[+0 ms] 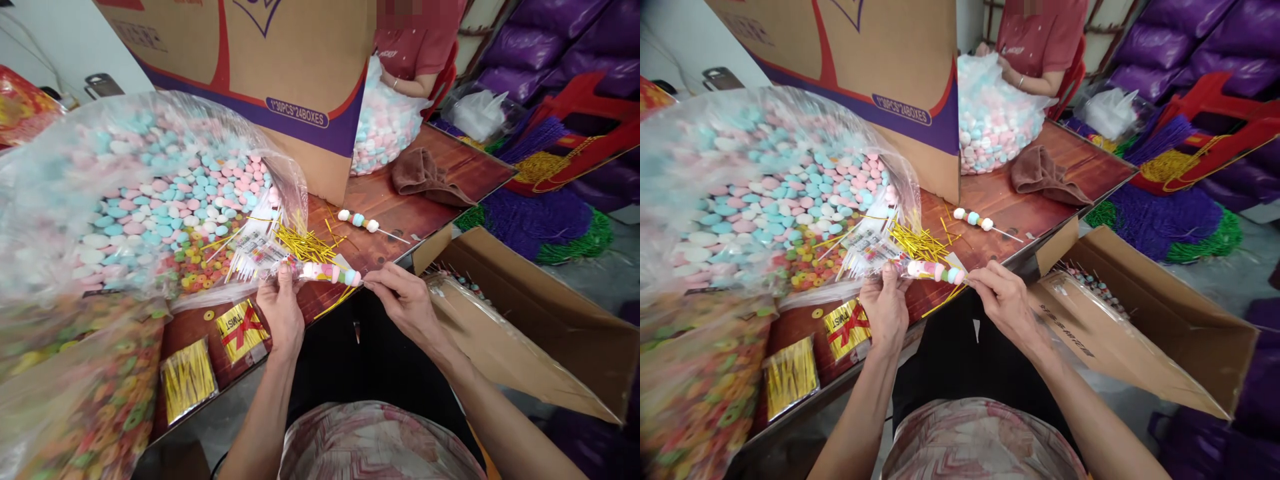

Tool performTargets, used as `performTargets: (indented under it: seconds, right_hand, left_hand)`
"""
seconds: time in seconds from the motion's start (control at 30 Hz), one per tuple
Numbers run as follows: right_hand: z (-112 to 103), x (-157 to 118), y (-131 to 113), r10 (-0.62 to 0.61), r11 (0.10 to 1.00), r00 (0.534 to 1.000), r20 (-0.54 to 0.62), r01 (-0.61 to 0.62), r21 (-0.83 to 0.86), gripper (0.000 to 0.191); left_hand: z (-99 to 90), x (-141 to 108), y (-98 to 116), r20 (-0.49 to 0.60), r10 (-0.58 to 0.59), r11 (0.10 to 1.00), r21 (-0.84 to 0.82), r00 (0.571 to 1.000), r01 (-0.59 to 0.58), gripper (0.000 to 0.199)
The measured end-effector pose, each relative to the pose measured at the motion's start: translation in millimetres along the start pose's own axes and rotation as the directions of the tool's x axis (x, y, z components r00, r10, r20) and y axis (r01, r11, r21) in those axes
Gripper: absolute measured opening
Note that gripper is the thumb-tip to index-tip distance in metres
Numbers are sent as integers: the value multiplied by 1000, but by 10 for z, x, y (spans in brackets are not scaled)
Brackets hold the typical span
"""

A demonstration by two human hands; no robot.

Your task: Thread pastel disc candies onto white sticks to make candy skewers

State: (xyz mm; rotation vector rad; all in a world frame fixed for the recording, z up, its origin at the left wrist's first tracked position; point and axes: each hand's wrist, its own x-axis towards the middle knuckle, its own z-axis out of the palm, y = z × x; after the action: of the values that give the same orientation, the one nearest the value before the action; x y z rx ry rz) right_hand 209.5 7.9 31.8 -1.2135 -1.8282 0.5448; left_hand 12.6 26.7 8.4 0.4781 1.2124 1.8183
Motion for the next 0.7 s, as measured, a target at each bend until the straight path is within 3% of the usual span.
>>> performTargets:
  seconds: [0.17,0.37,0.57,0.7]
  right_hand:
    - [28,-14,-22,-54,998,995,-81,51,-36,16]
    - [115,-64,-55,-58,993,995,-84,49,-107,16]
    - [165,-90,-60,-214,878,976,42,211,-430,28]
    - [201,-81,-76,-165,900,984,62,176,-398,29]
  left_hand:
    - [11,-13,2,1,0,1000,30,1000,0,38]
    - [62,-64,2,20,-93,996,-6,995,94,41]
    - [123,-134,-14,87,-158,987,-23,984,161,39]
    - [117,-138,-27,124,-172,984,-31,977,177,41]
